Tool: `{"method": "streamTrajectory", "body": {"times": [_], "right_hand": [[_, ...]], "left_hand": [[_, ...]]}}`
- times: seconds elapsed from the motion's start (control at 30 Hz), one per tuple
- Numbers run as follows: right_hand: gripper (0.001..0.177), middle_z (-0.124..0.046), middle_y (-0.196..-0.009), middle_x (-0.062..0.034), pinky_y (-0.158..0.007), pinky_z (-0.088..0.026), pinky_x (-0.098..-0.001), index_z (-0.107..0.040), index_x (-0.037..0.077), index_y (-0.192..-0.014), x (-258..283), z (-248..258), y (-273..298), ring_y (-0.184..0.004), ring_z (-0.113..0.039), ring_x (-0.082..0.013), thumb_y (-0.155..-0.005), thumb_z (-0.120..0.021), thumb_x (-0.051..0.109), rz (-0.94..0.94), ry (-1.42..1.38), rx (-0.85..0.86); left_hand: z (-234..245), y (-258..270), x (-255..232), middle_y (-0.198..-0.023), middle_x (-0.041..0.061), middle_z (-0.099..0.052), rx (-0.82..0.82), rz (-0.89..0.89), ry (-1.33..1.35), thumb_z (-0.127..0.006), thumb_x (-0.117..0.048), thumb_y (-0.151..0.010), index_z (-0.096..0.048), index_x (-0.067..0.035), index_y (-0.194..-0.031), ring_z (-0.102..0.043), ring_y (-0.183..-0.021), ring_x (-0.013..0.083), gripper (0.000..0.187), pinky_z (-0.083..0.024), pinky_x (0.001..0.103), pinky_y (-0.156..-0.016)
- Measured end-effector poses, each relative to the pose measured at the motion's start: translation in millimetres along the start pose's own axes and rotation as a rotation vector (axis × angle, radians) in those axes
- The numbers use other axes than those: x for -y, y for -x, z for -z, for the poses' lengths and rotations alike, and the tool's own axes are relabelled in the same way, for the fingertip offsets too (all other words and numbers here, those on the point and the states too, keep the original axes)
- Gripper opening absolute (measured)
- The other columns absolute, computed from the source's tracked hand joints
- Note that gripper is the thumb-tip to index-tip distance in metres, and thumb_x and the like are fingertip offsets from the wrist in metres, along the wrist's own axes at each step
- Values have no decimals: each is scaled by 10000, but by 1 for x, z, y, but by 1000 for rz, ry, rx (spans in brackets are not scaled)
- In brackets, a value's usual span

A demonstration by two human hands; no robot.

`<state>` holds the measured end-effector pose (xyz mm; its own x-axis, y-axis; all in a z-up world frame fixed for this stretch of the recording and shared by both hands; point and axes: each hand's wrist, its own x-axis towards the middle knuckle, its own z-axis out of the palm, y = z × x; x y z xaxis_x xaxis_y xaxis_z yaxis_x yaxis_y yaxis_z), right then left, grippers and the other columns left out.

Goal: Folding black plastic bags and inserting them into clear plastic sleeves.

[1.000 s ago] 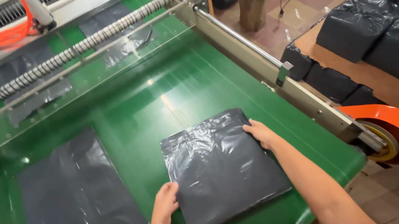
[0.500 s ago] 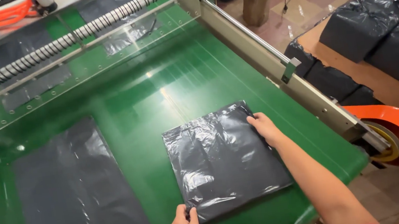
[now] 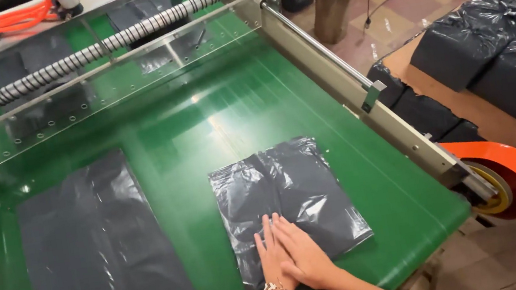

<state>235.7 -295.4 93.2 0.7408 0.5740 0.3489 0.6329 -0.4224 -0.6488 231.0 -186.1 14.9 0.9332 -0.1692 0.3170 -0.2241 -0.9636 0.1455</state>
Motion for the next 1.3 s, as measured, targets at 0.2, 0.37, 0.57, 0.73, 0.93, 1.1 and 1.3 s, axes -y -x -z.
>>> {"method": "streamTrajectory", "body": {"times": [0.2, 0.37, 0.57, 0.73, 0.93, 1.1, 1.3], "right_hand": [[806, -336, -1576, -166, -1186, -66, -573, -444, 43, -1457, -48, 9, 13, -1493, -205, -330, -784, -599, 458, -244, 417, 155], [790, -357, -1572, -88, -1188, -130, -573, -409, 94, -1470, -75, 17, -6, -1498, -213, -306, -903, -500, 635, -362, 733, 1], [569, -429, -1519, -130, -1163, -137, -553, -475, 36, -1409, -71, 2, -75, -1453, -296, -313, -953, -450, 375, -85, 349, 149], [681, -302, -1606, -69, -1180, -77, -590, -358, 128, -1520, -162, 36, -104, -1499, -203, -269, -988, -389, 552, -49, 551, 277], [782, -294, -1617, -73, -1173, -244, -544, -303, 134, -1537, -264, 89, -153, -1499, -266, -233, -882, -622, 420, -326, 596, 337], [758, -625, -1221, -114, -896, -501, -466, -536, 160, -1188, -241, 104, -189, -1137, -591, -337, -579, -901, 425, -553, 595, 516], [726, -658, -1249, -89, -924, -522, -455, -651, 149, -1179, -240, 100, -210, -1193, -576, -336, -610, -862, 547, -661, 732, 731]], "left_hand": [[12, 2, 4, -1616, 100, -283, -2, 106, -55, -598, -644, -784, -389, -114, -1486, -183, -1502, 367, 904, -246, 635, -1102], [36, -11, 6, -1588, 119, -312, 100, 96, 29, -561, -628, -836, -422, -77, -1458, -163, -1486, 389, 842, -210, 703, -1078], [23, -18, 13, -1462, 180, -422, 156, 65, 128, -580, -691, -797, -454, -139, -1454, -234, -1414, 449, 868, -139, 719, -1082], [25, -21, 19, -1435, 146, -477, 53, 57, 84, -650, -630, -791, -560, -96, -1321, -310, -1380, 407, 758, -209, 687, -1069], [20, -22, 21, -1409, 71, -517, -85, 65, 114, -710, -565, -737, -587, -138, -1269, -361, -1358, 363, 693, -280, 649, -1037], [29, -26, 18, -1369, 40, -556, -68, 96, 109, -731, -519, -736, -612, -174, -1233, -400, -1336, 344, 617, -323, 641, -1020], [70, -45, 12, -1026, 16, -667, -223, 85, 300, -720, -352, -824, -683, -140, -984, -560, -959, 297, 269, -495, 449, -668]]}}
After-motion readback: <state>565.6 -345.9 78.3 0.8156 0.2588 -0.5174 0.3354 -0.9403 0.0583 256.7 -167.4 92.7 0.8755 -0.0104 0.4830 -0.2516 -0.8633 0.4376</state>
